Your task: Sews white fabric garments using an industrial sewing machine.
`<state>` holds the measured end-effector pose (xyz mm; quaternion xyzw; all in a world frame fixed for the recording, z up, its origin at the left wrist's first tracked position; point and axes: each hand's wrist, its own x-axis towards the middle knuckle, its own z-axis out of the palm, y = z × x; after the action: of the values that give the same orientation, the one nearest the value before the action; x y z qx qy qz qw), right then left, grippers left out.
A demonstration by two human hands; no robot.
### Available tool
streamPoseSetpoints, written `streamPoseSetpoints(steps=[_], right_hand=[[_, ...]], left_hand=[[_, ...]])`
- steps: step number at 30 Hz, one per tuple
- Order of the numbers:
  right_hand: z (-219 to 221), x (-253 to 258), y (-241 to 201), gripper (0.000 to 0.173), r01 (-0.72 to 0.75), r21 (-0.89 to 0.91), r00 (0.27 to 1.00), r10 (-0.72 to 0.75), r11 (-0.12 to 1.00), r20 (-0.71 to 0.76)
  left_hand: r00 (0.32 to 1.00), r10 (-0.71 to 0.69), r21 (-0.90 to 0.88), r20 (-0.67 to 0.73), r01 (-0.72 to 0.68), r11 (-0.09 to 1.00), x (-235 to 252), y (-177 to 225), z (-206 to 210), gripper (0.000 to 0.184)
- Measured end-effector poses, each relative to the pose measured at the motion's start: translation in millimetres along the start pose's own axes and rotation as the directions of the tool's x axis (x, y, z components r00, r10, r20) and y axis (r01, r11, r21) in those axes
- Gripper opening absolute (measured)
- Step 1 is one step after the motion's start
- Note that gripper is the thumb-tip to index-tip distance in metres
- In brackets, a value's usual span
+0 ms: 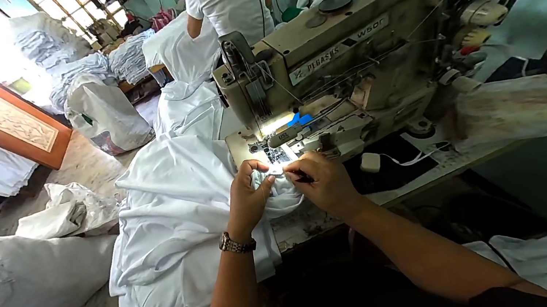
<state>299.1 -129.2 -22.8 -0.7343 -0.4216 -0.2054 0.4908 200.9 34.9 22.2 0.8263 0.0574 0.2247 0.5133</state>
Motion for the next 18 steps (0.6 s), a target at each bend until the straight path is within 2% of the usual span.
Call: streamPoseSetpoints(steps=[6, 10, 18], right_hand=[[8.0, 5.5, -3.7, 0.013, 0.027, -0.034, 1.000, -0.027, 0.999, -0.010], [5.7, 4.8, -5.3, 0.017, 0.048, -0.010, 0.998, -0.048, 0.999, -0.032], [-5.0, -0.8, -7.3, 0.012, 0.047, 0.040, 0.996, -0.043, 0.998, -0.082]], left_hand=[[1.000, -0.013, 0.061, -0.019, 0.014, 0.998, -0.3, 1.9, 1.5, 0.015], [0.999, -0.005, 0.083, -0.033, 0.008, 0.997, 0.1, 1.4, 2.9, 0.015], [0.999, 0.000, 0.080, -0.042, 0.003, 0.997, -0.1, 0.4, 4.0, 0.015]])
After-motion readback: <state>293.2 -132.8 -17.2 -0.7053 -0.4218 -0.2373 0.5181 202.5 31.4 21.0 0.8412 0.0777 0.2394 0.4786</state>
